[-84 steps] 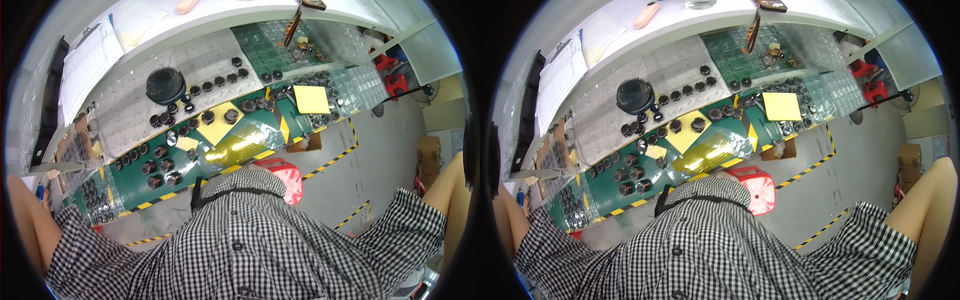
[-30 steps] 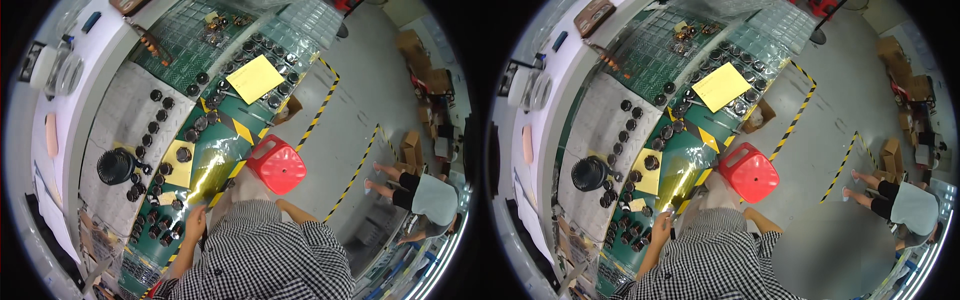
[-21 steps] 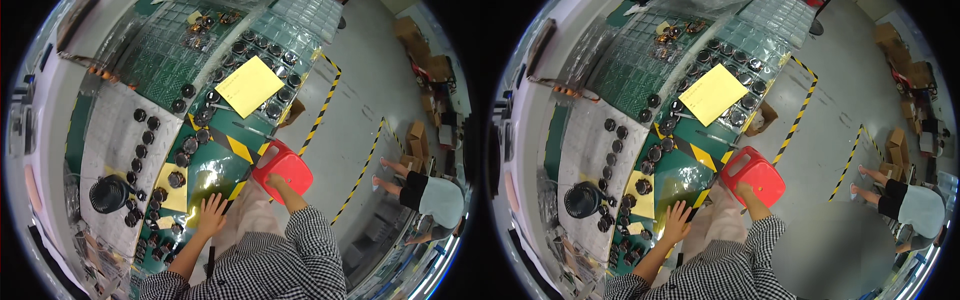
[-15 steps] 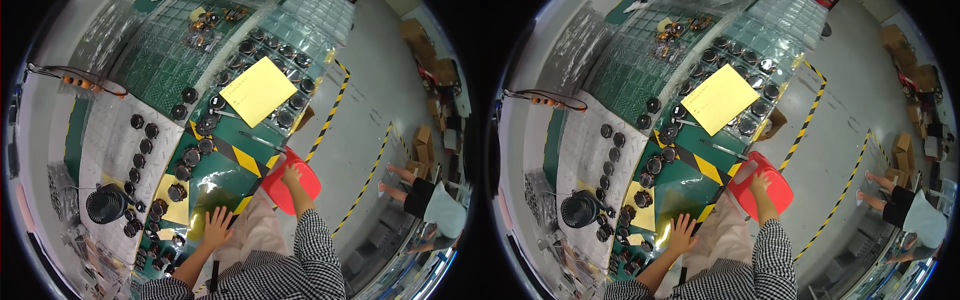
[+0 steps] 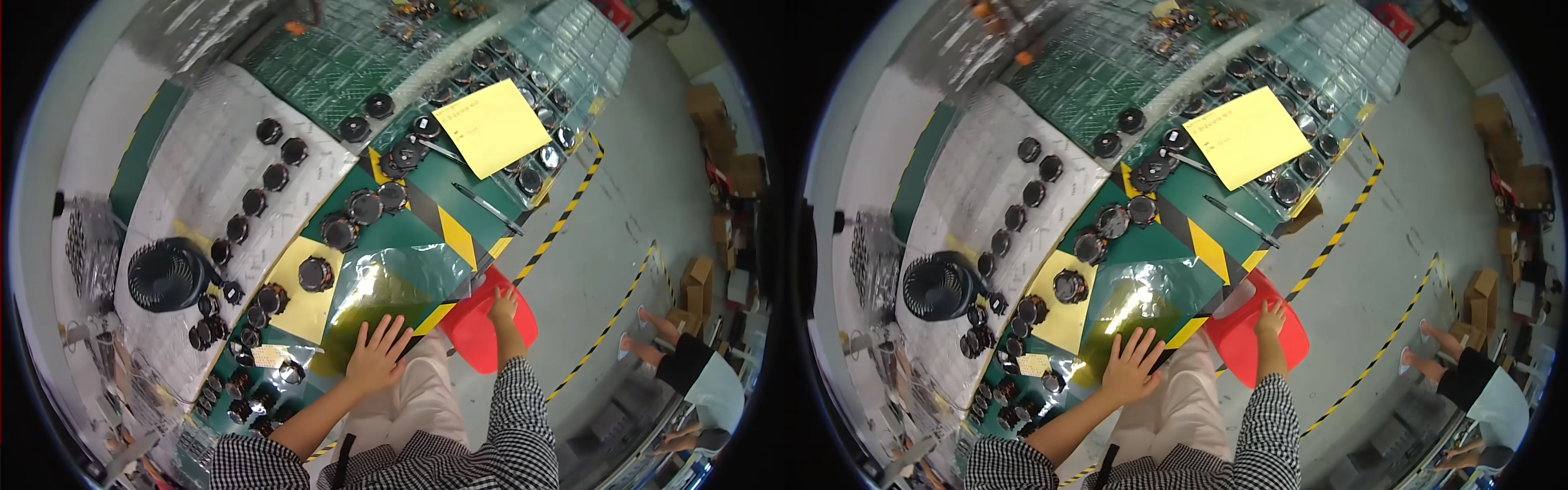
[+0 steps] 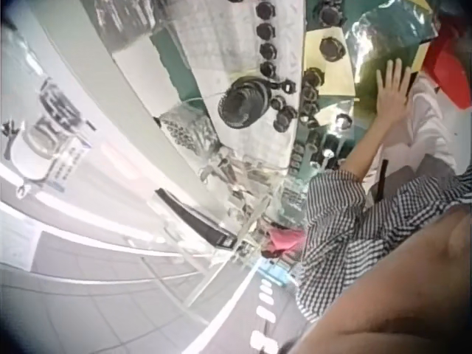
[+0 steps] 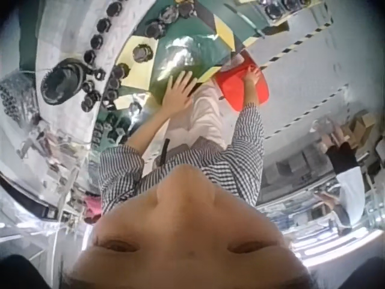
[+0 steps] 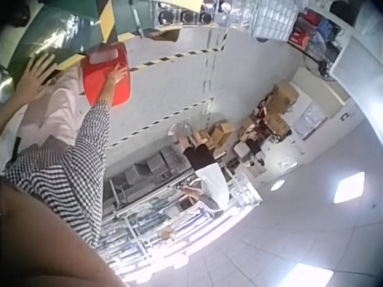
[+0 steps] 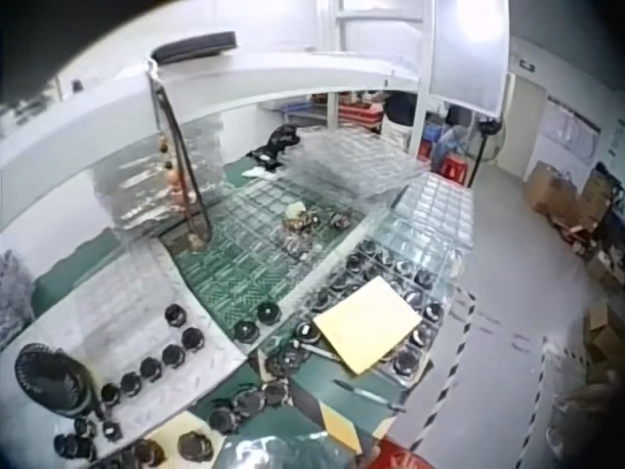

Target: Inspecting and organizing camera lens modules and logging the results on a clipboard.

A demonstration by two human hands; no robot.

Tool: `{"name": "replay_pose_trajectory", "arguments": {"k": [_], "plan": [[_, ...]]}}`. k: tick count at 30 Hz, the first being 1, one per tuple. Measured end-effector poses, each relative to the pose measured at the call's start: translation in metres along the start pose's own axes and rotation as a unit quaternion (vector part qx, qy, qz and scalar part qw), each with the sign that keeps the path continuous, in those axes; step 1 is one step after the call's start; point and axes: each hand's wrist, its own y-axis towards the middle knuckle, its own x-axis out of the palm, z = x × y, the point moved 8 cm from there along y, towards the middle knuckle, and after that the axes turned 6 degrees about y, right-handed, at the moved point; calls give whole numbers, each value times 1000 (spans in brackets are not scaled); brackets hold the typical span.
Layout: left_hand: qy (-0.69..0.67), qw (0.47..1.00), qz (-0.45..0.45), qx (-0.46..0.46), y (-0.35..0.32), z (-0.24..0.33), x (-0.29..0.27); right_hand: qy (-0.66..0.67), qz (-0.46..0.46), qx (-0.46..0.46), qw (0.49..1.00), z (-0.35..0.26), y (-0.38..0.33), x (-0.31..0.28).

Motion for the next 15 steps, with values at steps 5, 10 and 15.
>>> {"name": "replay_pose_trajectory", "arguments": {"k": [5,10,15], "plan": [[16,999,27,-9,-14,-12,-11,15,-36,-72,997,-56,-59,35],[-4,1000,30,3,-5,-4,-7,30,14,-138,990,-64,-92,78],[9,1000,22,4,-10,-5,-5,155,19,15,988,-25,-61,71]]}}
